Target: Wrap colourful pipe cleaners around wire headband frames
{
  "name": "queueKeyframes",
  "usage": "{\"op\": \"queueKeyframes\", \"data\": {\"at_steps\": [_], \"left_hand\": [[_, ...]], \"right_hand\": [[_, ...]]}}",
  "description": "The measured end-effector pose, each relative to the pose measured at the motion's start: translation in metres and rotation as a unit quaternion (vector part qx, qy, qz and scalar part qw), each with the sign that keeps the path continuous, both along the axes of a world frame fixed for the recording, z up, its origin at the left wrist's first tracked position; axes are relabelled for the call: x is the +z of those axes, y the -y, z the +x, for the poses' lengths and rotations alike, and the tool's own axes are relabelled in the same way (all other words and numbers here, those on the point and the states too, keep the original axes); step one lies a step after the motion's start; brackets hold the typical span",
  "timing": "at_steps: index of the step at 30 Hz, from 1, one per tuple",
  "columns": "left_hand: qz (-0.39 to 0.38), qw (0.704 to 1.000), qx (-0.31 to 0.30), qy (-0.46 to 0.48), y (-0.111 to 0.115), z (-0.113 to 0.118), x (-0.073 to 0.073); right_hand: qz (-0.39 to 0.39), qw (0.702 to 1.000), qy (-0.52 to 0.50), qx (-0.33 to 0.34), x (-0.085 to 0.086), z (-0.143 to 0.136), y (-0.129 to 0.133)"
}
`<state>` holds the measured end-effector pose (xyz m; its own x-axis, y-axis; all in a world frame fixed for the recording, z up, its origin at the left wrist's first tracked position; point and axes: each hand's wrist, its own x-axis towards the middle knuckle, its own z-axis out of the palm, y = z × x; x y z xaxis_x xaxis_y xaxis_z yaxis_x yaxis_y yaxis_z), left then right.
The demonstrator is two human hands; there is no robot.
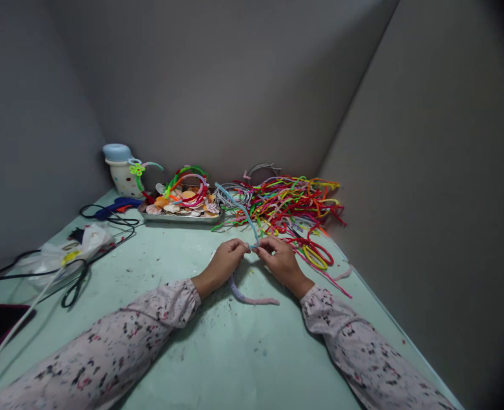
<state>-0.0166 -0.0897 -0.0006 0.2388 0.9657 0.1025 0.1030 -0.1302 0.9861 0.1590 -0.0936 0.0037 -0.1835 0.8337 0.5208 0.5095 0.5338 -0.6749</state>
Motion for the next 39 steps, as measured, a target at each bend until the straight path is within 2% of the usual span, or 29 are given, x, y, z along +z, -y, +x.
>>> {"op": "queueKeyframes", "data": {"at_steps": [6,11,20,29,39], "left_hand": [[0.034,0.999,0.014,-0.027,0.004,0.001,0.007],[0.043,0.999,0.006,-0.028,0.005,0.0,0.009],[0.066,0.996,0.023,-0.052,0.01,0.001,0.014],[0.133,0.989,0.041,-0.056,0.017,0.002,0.023],[0.181,0.981,0.052,-0.054,0.022,0.001,0.024]], "right_hand": [[-0.087,0.993,-0.082,0.019,-0.002,0.0,-0.001],[-0.139,0.98,-0.138,0.038,0.002,-0.003,0.001],[-0.172,0.963,-0.194,0.066,0.006,-0.004,0.002],[-0.201,0.95,-0.226,0.078,0.015,-0.006,0.006],[-0.219,0.939,-0.251,0.088,0.028,-0.007,0.013]]}}
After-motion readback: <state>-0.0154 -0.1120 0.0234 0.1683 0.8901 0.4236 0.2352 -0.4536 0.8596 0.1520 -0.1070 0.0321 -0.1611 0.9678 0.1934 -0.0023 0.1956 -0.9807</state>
